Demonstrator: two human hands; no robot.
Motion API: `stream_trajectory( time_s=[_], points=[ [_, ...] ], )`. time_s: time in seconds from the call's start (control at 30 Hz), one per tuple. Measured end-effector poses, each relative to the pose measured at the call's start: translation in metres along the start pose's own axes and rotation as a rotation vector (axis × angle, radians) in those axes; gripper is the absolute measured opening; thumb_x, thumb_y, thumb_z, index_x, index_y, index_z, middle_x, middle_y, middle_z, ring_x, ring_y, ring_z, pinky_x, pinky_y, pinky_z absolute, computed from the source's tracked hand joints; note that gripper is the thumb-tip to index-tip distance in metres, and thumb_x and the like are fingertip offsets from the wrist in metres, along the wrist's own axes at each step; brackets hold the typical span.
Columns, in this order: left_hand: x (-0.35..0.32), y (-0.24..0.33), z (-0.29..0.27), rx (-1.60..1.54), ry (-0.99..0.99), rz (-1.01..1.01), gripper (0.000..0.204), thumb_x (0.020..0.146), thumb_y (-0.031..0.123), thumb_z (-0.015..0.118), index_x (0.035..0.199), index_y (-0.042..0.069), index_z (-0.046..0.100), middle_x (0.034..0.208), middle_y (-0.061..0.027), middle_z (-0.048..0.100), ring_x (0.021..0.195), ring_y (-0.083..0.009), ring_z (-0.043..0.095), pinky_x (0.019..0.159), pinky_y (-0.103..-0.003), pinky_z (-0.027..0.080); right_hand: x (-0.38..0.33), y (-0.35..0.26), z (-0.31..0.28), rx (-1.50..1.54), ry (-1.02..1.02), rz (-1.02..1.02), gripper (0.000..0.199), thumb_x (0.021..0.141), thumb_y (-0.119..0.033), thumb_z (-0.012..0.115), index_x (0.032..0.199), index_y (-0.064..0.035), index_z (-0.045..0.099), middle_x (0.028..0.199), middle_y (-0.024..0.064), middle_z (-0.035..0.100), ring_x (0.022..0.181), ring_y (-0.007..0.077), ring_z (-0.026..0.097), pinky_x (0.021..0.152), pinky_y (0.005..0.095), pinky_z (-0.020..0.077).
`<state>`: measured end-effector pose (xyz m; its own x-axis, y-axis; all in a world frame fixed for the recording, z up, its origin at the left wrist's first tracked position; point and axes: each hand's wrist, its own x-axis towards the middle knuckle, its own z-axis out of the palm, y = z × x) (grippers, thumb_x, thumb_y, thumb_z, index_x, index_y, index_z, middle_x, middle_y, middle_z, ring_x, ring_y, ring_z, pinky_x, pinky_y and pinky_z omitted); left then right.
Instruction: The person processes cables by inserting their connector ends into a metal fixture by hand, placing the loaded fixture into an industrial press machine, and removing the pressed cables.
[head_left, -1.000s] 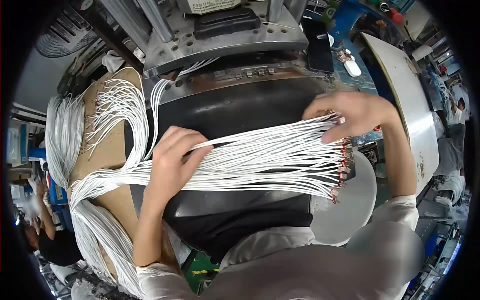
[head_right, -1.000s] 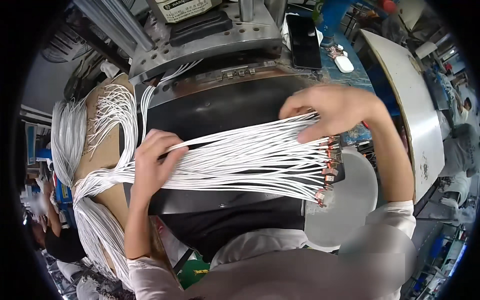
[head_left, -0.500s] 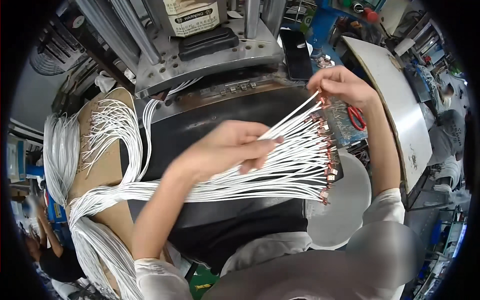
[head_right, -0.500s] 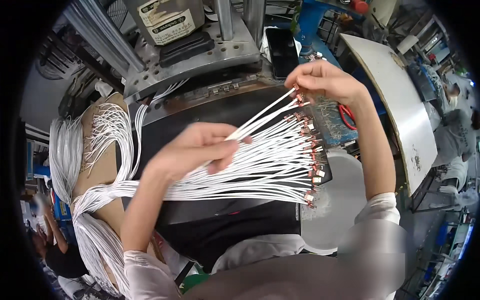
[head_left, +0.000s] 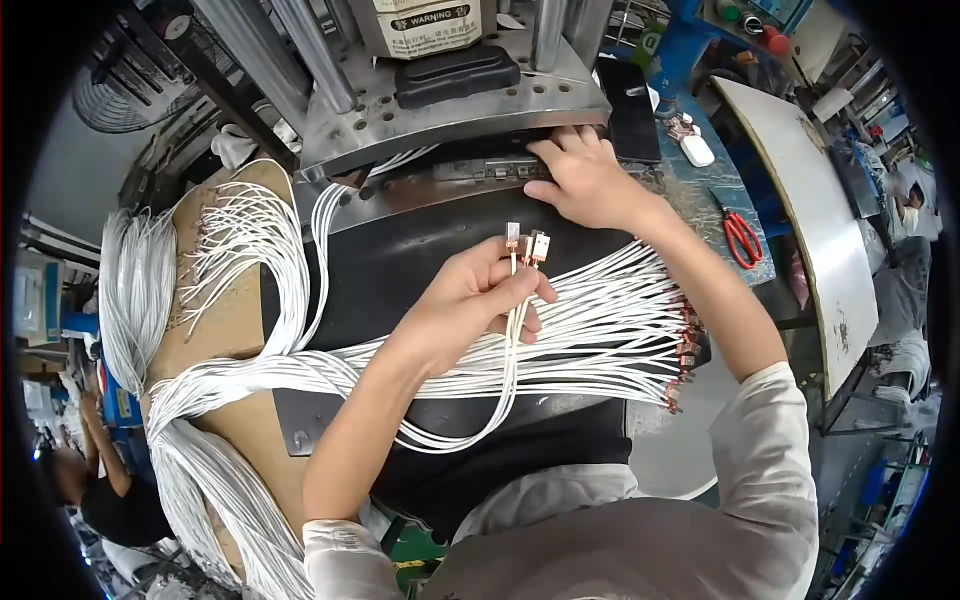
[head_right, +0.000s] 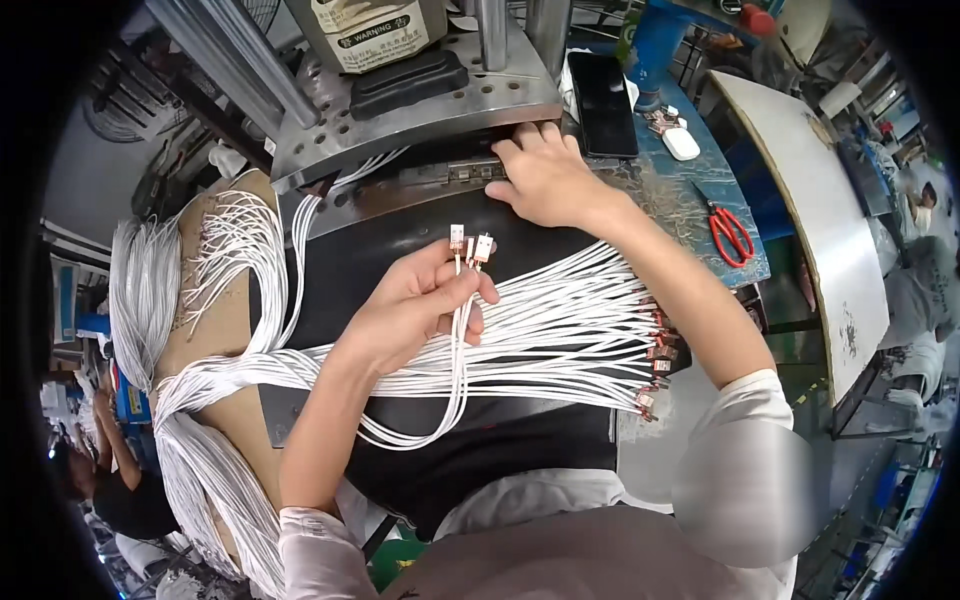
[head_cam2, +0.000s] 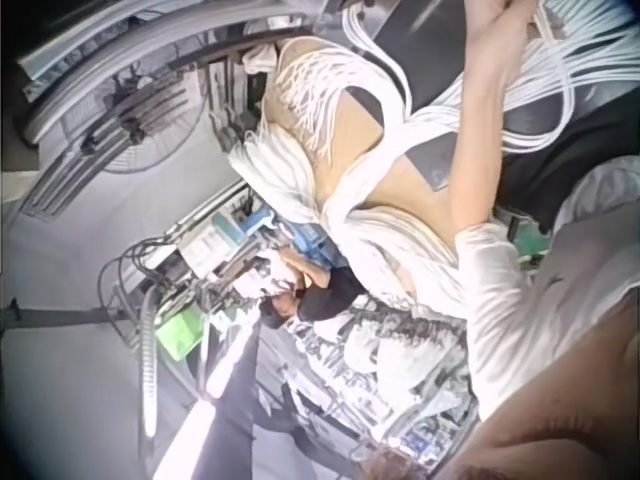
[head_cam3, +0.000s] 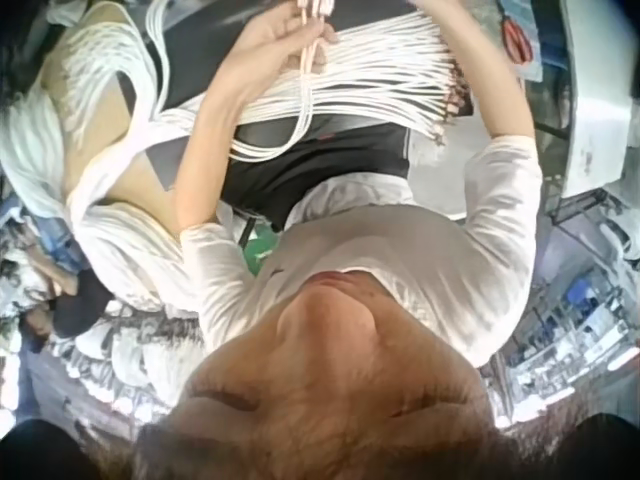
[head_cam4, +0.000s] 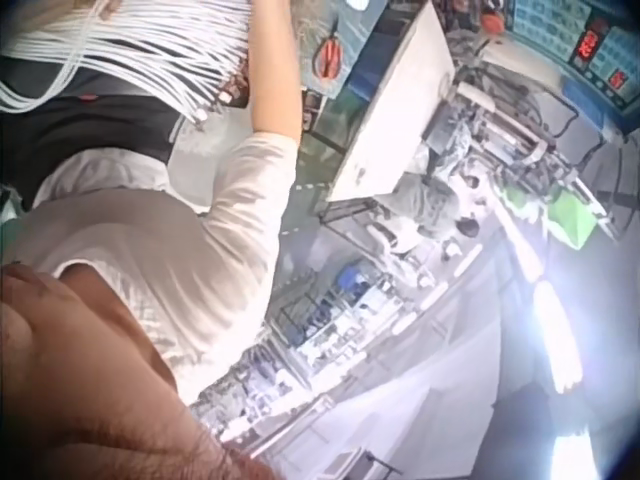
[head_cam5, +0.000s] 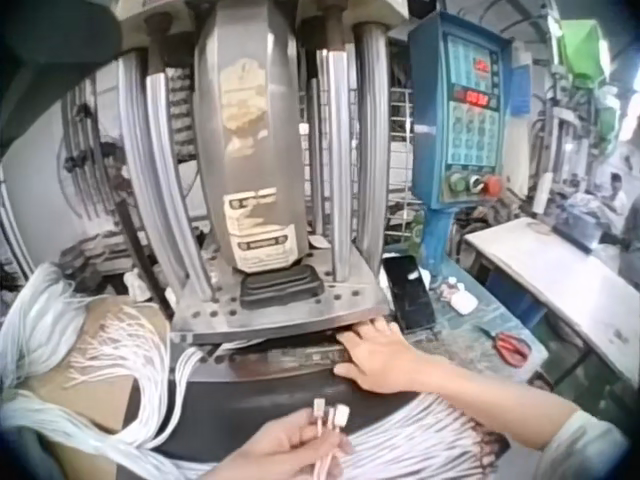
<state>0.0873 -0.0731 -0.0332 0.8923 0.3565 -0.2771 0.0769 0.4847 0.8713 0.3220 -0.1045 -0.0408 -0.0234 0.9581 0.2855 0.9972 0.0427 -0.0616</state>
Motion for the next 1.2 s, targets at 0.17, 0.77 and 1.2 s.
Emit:
stream_trajectory(
  time_s=[0.17,0.77,1.2],
  points=[
    [-0.001,0.003,-0.005,-0.042,0.094,-0.036,0.02,0.099,0.012,0.066,0.114,0.0,0.062,0.098,-0.0075,0.067,0.081,-0.0105,0.067,0.071,-0.024,0.056,-0.01,-0.017,0.001,0.148,-0.168,0.14,0.035,0.096,-0.025,0.065,0.118,0.0016,0.059,0.118,0.0186,0.065,0.111,0.0351,0.06,0.093,0.0434,0.0477],
    [0.014,-0.004,-0.005,0.032,0.242,-0.027,0.025,0.092,0.009,0.074,0.112,-0.001,0.063,0.096,-0.0098,0.072,0.081,-0.0147,0.07,0.074,-0.027,0.057,-0.029,-0.03,-0.012,1.463,-0.303,0.438,0.028,0.104,-0.025,0.057,0.111,0.0012,0.064,0.09,0.0038,0.066,0.076,0.0095,0.058,0.069,0.0244,0.0493],
    [0.011,-0.008,-0.004,0.032,0.325,0.009,0.023,0.094,0.015,0.073,0.11,-0.001,0.07,0.093,-0.0076,0.072,0.077,-0.0126,0.068,0.072,-0.026,0.057,-0.03,-0.026,-0.019,1.395,-0.35,0.529,0.026,0.103,-0.025,0.059,0.115,-0.0032,0.065,0.088,-0.0041,0.065,0.071,-0.0005,0.051,0.056,0.0172,0.0344]
  ],
)
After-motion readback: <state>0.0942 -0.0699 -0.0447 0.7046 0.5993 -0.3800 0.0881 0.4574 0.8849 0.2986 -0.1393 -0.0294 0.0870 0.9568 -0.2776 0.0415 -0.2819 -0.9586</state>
